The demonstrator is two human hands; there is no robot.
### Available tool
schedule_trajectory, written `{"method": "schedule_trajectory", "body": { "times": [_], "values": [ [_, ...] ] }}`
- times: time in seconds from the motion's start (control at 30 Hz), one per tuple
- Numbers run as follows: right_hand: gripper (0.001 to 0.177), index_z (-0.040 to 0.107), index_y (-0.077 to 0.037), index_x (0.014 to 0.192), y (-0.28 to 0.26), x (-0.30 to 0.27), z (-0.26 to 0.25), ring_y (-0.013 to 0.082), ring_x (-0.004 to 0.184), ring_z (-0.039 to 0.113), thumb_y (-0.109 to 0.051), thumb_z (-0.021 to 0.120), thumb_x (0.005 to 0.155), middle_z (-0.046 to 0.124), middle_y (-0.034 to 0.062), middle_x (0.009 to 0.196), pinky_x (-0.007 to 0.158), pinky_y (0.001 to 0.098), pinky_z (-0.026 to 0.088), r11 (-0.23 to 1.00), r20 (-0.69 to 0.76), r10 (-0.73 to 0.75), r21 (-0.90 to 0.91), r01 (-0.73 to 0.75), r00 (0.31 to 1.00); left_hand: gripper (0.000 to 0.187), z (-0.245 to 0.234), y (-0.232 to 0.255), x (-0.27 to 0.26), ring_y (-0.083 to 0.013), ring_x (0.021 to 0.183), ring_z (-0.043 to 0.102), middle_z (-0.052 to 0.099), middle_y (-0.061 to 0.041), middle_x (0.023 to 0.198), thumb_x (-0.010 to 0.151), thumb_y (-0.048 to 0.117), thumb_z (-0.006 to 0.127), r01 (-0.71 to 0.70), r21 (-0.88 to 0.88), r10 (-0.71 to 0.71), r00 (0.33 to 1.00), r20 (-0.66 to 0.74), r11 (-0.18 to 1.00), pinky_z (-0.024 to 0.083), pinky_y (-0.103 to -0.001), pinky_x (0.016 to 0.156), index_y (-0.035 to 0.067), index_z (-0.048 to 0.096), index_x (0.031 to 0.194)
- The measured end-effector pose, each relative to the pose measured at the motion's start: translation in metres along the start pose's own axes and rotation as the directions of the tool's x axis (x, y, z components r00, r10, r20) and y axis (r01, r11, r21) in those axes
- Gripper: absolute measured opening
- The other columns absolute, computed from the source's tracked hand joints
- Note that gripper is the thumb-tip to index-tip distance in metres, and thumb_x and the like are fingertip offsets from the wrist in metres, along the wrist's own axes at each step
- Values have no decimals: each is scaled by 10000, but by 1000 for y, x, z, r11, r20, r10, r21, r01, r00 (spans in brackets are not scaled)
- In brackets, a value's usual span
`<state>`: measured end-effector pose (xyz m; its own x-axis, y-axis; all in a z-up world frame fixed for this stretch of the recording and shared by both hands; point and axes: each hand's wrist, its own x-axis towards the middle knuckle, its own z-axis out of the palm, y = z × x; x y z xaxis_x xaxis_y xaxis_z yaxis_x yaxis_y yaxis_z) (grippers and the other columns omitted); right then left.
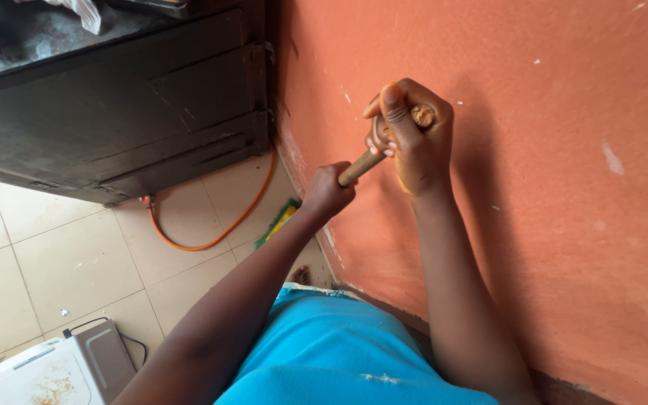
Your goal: The person is seen assembling a broom by attaching the brush head to the handle and then preparing a mop on a balcony.
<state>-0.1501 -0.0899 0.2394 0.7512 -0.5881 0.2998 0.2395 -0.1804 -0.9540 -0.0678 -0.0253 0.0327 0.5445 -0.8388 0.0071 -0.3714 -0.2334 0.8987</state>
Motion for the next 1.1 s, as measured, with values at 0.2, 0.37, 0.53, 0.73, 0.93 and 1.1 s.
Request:
{"method": "schedule_trajectory", "body": {
  "times": [0.2, 0.37, 0.53, 0.73, 0.93, 1.1],
  "values": [
    [541, 598, -5, 824, 36, 17, 0, 86, 484, 334, -475, 582, 1093, 367, -13, 564, 509, 291, 343, 990, 155, 45, 126, -65, 987, 45, 16, -42, 13, -433, 755, 678, 696, -209, 773, 839, 114, 652, 51, 120, -16, 962, -271, 991, 534, -532, 688, 87, 688, 836],
    [626, 559, -29, 680, 41, 31, -1, 93, 425, 332, -529, 575, 1056, 376, -3, 510, 449, 292, 328, 987, 119, 138, 64, -146, 983, 41, 24, -54, 22, -442, 782, 668, 697, -210, 795, 838, 115, 648, 101, 128, -64, 963, -263, 987, 527, -535, 695, 93, 680, 849],
    [659, 530, -39, 642, 40, 43, -4, 91, 419, 330, -551, 574, 1054, 400, 6, 519, 452, 288, 331, 989, 185, 144, 11, -148, 972, 62, 28, -50, 30, -410, 807, 685, 711, -190, 824, 838, 113, 626, 76, 93, -58, 981, -184, 993, 538, -504, 726, 107, 687, 847],
    [667, 513, -34, 632, 34, 44, 0, 96, 424, 341, -545, 575, 1057, 425, 16, 534, 454, 287, 331, 987, 242, 158, -36, -154, 957, 119, 20, -28, 26, -368, 854, 702, 732, -168, 870, 865, 115, 603, 171, -13, -171, 975, -140, 985, 540, -477, 768, 100, 717, 897],
    [682, 519, -54, 628, 29, 45, 15, 99, 435, 387, -588, 562, 1050, 402, 0, 519, 461, 283, 352, 988, 351, 148, -90, -124, 925, 148, 14, -28, 22, -328, 866, 723, 756, -136, 898, 890, 164, 628, 227, -85, -239, 955, -173, 970, 551, -461, 784, 123, 755, 954],
    [708, 539, -83, 615, 33, 51, 37, 91, 444, 470, -664, 516, 1020, 524, 3, 551, 439, 266, 388, 984, 485, 106, -178, -21, 868, 303, 4, -53, 23, -338, 828, 726, 745, -165, 873, 947, 412, 687, 237, 92, -226, 967, -119, 967, 551, -471, 783, 119, 762, 954]
  ]
}}
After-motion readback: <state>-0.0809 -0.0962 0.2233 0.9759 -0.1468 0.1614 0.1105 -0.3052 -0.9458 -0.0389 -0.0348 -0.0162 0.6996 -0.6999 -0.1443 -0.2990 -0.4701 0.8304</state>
